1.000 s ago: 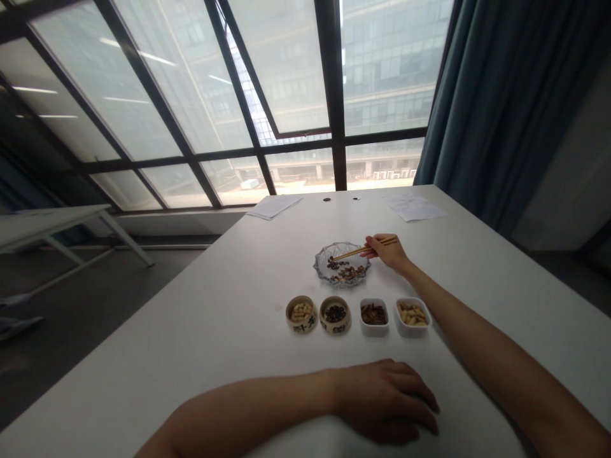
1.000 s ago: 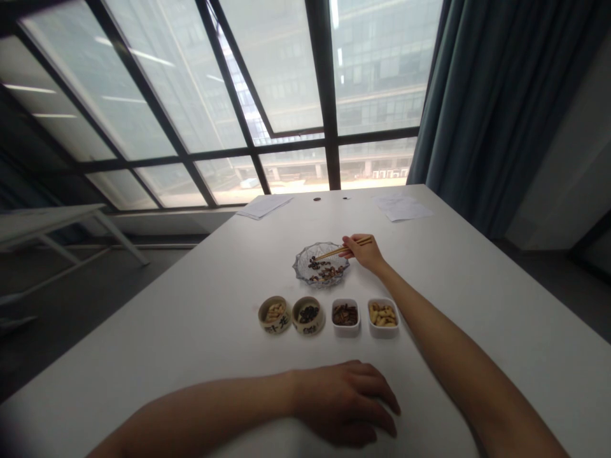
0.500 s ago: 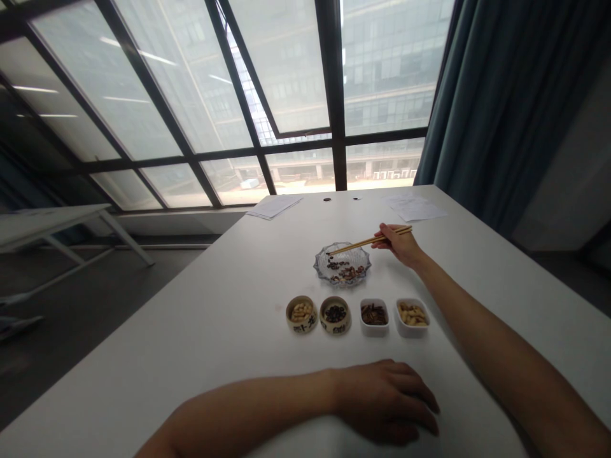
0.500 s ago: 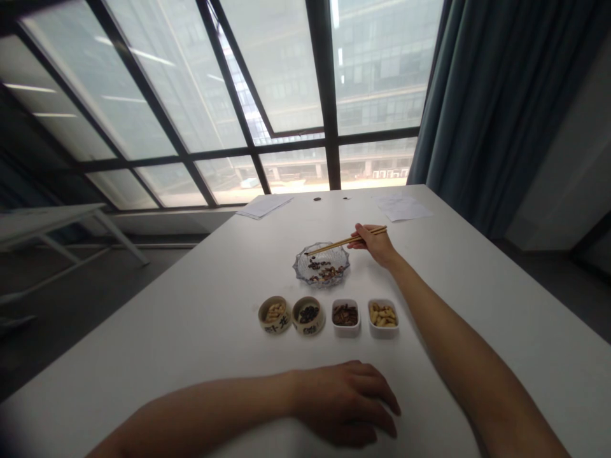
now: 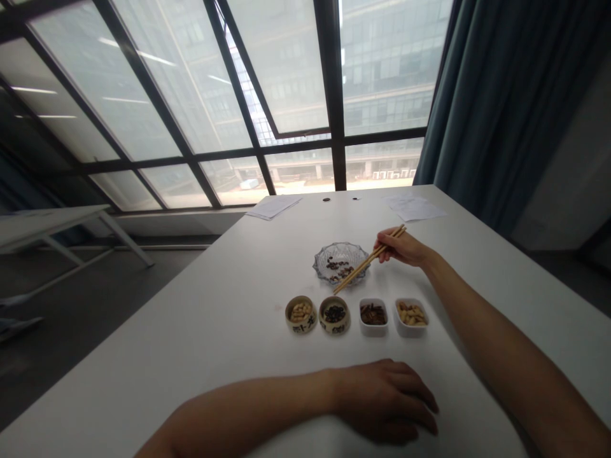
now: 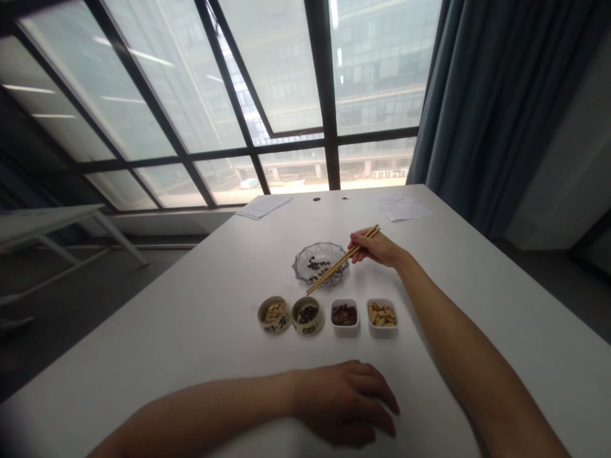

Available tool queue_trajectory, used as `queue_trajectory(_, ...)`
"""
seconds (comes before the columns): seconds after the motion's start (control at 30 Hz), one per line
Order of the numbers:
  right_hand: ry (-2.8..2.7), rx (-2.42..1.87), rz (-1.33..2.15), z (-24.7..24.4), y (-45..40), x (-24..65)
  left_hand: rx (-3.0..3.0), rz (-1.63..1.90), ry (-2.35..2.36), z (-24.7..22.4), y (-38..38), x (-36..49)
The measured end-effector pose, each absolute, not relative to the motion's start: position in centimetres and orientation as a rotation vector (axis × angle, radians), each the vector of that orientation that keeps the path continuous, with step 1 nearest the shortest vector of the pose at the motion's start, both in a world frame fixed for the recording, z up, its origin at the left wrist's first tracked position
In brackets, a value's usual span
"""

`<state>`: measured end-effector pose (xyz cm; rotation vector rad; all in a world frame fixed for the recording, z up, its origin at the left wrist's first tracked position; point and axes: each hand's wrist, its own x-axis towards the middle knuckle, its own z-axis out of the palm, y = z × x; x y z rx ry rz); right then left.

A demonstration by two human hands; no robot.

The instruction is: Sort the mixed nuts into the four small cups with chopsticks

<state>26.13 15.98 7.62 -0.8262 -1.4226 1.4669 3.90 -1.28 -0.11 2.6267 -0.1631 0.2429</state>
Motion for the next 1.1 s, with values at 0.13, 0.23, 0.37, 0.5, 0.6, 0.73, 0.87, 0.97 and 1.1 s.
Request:
queue_trajectory(0.13,-1.309,-0.783,1.349,7.3,16.6,26.0,2.636,0.256,-0.168,0.0,-1.3,4.0)
queue_trajectory(0.23,-1.214,-0.817,1.185,6.8,17.3,25.3,2.637,0.258,-0.164,0.2,-1.3,4.0)
queue_trajectory(0.37,-1.246,-0.881,1.078,5.7,17.8,24.0,2.643,0.221,-0.154,0.4,-1.4,4.0)
queue_trajectory(0.5,-1.296,-0.905,1.056,4.8,17.9,22.6,2.637,0.230,-0.160,0.2,-1.3,4.0)
queue_trajectory(0.6,-1.316,-0.908,1.034,4.4,17.7,21.9,2.616,0.265,-0.166,0.1,-1.3,3.9)
queue_trajectory(0.73,-1.332,-0.908,1.018,4.0,17.6,21.6,2.608,0.245,-0.148,0.2,-1.4,4.0)
queue_trajectory(0.87,-1.323,-0.906,1.025,4.0,17.7,21.9,2.611,0.215,-0.132,0.1,-1.3,3.9)
queue_trajectory(0.97,-1.319,-0.888,1.035,4.2,17.8,22.1,2.627,0.201,-0.143,0.1,-1.3,3.9)
queue_trajectory(1.1,-1.346,-0.888,1.077,4.2,17.7,22.1,2.624,0.169,-0.119,0.4,-1.3,4.0)
